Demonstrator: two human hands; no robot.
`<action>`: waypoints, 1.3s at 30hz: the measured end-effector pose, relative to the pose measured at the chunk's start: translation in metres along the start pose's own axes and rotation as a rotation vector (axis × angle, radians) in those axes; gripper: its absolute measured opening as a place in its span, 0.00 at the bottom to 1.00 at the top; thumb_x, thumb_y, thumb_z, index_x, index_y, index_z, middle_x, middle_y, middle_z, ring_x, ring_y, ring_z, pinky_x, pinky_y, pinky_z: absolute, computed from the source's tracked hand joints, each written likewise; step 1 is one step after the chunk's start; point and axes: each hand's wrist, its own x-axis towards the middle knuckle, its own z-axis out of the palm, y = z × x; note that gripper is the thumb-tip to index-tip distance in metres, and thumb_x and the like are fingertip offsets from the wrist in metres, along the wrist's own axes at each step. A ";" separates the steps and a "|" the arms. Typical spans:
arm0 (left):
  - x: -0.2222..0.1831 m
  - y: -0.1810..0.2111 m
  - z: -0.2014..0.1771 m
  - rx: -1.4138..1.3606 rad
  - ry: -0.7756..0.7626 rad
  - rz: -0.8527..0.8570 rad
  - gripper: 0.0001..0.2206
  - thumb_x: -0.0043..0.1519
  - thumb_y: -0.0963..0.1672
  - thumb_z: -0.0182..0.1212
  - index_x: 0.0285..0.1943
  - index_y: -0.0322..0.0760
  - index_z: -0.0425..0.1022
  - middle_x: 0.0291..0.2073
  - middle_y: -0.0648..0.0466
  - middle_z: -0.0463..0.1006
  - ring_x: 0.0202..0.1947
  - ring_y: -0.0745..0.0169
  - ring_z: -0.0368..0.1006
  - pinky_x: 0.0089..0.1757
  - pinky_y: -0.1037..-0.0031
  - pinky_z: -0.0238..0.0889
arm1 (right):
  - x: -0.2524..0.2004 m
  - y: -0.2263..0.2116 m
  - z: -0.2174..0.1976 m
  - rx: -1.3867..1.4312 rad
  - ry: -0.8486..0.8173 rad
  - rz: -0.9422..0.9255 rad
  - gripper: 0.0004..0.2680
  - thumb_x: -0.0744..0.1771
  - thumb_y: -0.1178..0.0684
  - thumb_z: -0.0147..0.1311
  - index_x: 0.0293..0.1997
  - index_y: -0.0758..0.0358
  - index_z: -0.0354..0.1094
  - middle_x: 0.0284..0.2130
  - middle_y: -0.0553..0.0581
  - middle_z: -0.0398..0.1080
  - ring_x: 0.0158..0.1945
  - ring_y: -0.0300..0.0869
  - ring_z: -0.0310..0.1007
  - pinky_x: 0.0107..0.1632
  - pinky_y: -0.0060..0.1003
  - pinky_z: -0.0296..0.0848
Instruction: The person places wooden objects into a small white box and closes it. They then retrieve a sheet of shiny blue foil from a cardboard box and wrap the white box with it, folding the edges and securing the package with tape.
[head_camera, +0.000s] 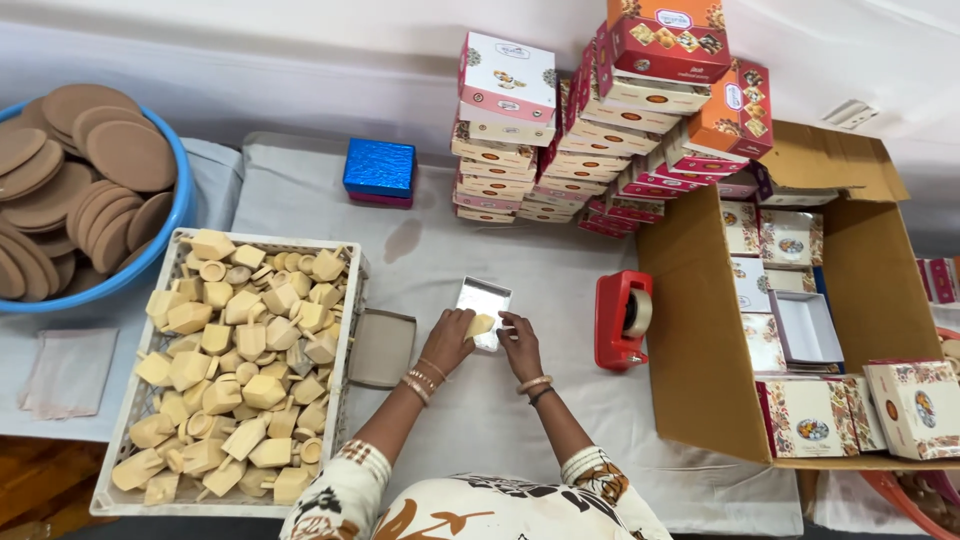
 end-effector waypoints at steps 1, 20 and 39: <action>0.007 -0.004 0.007 -0.002 -0.004 0.003 0.20 0.49 0.38 0.67 0.51 0.33 0.70 0.42 0.44 0.75 0.46 0.41 0.68 0.48 0.58 0.66 | 0.002 0.007 -0.001 0.000 0.005 0.003 0.14 0.68 0.60 0.56 0.60 0.57 0.69 0.47 0.55 0.68 0.43 0.39 0.72 0.46 0.34 0.78; 0.036 -0.078 0.083 0.305 -0.395 0.099 0.07 0.59 0.36 0.56 0.42 0.32 0.77 0.46 0.44 0.77 0.48 0.45 0.75 0.49 0.62 0.71 | 0.010 0.032 0.002 0.121 -0.024 0.160 0.19 0.66 0.66 0.54 0.63 0.54 0.66 0.44 0.54 0.69 0.39 0.36 0.74 0.44 0.32 0.81; -0.054 -0.092 -0.145 0.183 0.523 -0.233 0.06 0.63 0.37 0.59 0.46 0.31 0.77 0.43 0.43 0.77 0.46 0.42 0.70 0.50 0.58 0.67 | -0.007 0.031 -0.010 0.176 0.064 0.178 0.16 0.66 0.63 0.56 0.62 0.58 0.67 0.43 0.55 0.69 0.39 0.38 0.73 0.40 0.34 0.80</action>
